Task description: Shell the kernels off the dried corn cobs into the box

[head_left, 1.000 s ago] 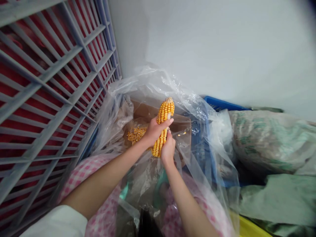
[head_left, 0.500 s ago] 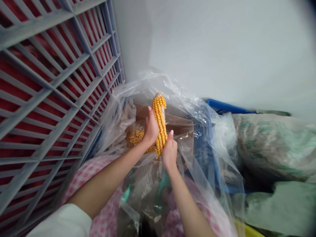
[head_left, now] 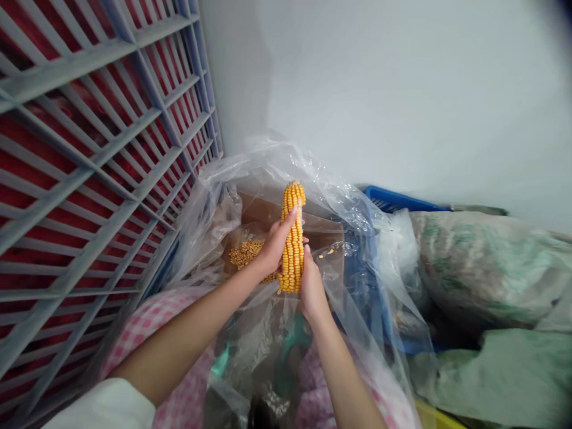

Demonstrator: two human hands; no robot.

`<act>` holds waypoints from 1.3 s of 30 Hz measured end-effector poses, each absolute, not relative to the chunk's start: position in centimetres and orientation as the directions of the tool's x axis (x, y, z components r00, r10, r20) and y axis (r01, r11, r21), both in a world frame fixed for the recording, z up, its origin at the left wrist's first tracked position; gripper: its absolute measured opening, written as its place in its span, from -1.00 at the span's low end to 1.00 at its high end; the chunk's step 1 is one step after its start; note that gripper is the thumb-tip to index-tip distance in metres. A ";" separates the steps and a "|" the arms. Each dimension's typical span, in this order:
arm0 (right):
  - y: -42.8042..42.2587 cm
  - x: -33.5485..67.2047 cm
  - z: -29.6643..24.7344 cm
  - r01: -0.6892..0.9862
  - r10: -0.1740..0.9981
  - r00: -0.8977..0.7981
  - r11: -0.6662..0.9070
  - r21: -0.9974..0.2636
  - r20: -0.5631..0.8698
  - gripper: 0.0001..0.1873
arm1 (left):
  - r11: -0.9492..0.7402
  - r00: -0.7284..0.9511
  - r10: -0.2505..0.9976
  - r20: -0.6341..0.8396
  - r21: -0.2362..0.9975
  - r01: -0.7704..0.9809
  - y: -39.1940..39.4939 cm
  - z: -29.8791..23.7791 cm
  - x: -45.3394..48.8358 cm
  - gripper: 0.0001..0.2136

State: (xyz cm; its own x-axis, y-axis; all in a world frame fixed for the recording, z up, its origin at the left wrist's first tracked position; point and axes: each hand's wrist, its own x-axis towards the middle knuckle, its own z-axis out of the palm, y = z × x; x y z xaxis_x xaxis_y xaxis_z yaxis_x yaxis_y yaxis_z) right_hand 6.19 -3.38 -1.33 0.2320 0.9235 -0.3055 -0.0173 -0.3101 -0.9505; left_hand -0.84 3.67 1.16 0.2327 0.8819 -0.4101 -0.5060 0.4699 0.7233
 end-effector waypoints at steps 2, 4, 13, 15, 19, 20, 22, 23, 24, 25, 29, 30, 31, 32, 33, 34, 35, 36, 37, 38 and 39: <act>-3.2 7.1 -0.6 -0.046 0.901 0.206 -0.379 -0.924 -0.380 -0.47 | 0.572 0.324 0.819 -0.474 0.628 -0.527 3.2 1.4 -0.9 -0.65; -3.1 8.1 0.3 -0.087 0.879 0.249 -0.399 -0.913 -0.407 -0.54 | 0.634 0.427 0.773 -0.469 0.531 -0.562 2.8 1.7 -1.0 -0.64; -2.7 8.3 0.8 -0.489 0.849 0.046 -0.440 -0.754 -0.526 -0.73 | 0.666 0.477 0.746 -0.465 0.546 -0.508 2.3 2.2 -0.9 -0.56; -2.5 7.9 0.8 -0.574 0.815 0.030 -0.460 -0.678 -0.579 -0.74 | 0.667 0.476 0.745 -0.467 0.536 -0.518 2.3 2.3 -0.9 -0.57; -2.5 7.4 1.4 -0.615 0.739 -0.028 -0.544 -0.571 -0.673 -0.79 | 0.654 0.463 0.757 -0.461 0.531 -0.539 2.4 2.6 -1.0 -0.62; -2.5 7.4 1.5 -0.612 0.737 -0.044 -0.554 -0.565 -0.674 -0.79 | 0.654 0.463 0.757 -0.461 0.526 -0.544 2.5 2.8 -1.1 -0.63; -2.6 7.5 1.4 -0.613 0.756 -0.074 -0.549 -0.568 -0.650 -0.79 | 0.654 0.465 0.756 -0.460 0.514 -0.555 2.5 3.0 -1.2 -0.64; -2.7 7.5 1.3 -0.613 0.770 -0.085 -0.540 -0.576 -0.632 -0.78 | 0.653 0.463 0.757 -0.460 0.511 -0.560 2.6 3.0 -1.2 -0.64; -2.7 7.5 1.1 -0.606 0.784 -0.093 -0.533 -0.590 -0.613 -0.77 | 0.650 0.458 0.759 -0.461 0.511 -0.563 2.5 3.1 -1.3 -0.64; -2.7 7.5 0.9 -0.590 0.799 -0.098 -0.527 -0.612 -0.594 -0.77 | 0.649 0.455 0.760 -0.463 0.512 -0.563 2.5 3.2 -1.3 -0.64; -2.8 7.6 0.8 -0.415 0.881 0.051 -0.409 -0.812 -0.470 -0.77 | 0.662 0.446 0.748 -0.492 0.506 -0.553 2.6 3.2 -1.5 -0.61; -2.9 7.7 1.0 -0.324 0.900 0.149 -0.347 -0.880 -0.410 -0.78 | 0.654 0.426 0.754 -0.500 0.512 -0.557 2.8 3.2 -1.7 -0.61; -3.1 7.8 1.4 -0.207 0.910 0.248 -0.286 -0.936 -0.333 -0.77 | 0.635 0.392 0.768 -0.507 0.521 -0.570 3.1 3.2 -1.9 -0.60; -3.4 7.9 1.8 -0.070 0.909 0.339 -0.231 -0.970 -0.241 -0.77 | 0.605 0.345 0.787 -0.511 0.535 -0.589 3.5 3.1 -2.2 -0.61; -3.8 8.1 2.3 0.070 0.906 0.392 -0.202 -0.977 -0.160 -0.74 | 0.569 0.289 0.808 -0.513 0.551 -0.611 3.9 3.2 -2.5 -0.61; -4.3 8.2 2.8 0.186 0.918 0.386 -0.178 -0.966 -0.095 -0.73 | 0.530 0.233 0.826 -0.514 0.568 -0.630 4.4 3.2 -2.9 -0.60; -4.8 8.3 3.2 0.291 0.934 0.355 -0.152 -0.945 -0.041 -0.72 | 0.491 0.174 0.841 -0.512 0.588 -0.643 4.8 3.3 -3.3 -0.59; -5.3 8.4 3.6 0.375 0.951 0.310 -0.136 -0.917 -0.014 -0.71 | 0.454 0.120 0.853 -0.507 0.611 -0.649 5.3 3.5 -3.8 -0.58; -5.8 8.5 3.8 0.442 0.967 0.256 -0.134 -0.887 -0.018 -0.71 | 0.417 0.068 0.865 -0.497 0.636 -0.649 5.7 3.6 -4.2 -0.58; -6.1 8.5 4.0 0.489 0.977 0.211 -0.125 -0.863 -0.022 -0.70 | 0.382 0.028 0.876 -0.481 0.659 -0.648 6.1 3.8 -4.6 -0.57; -6.4 8.5 4.0 0.525 0.984 0.173 -0.118 -0.843 -0.030 -0.70 | 0.354 -0.001 0.885 -0.466 0.674 -0.648 6.4 4.0 -4.9 -0.57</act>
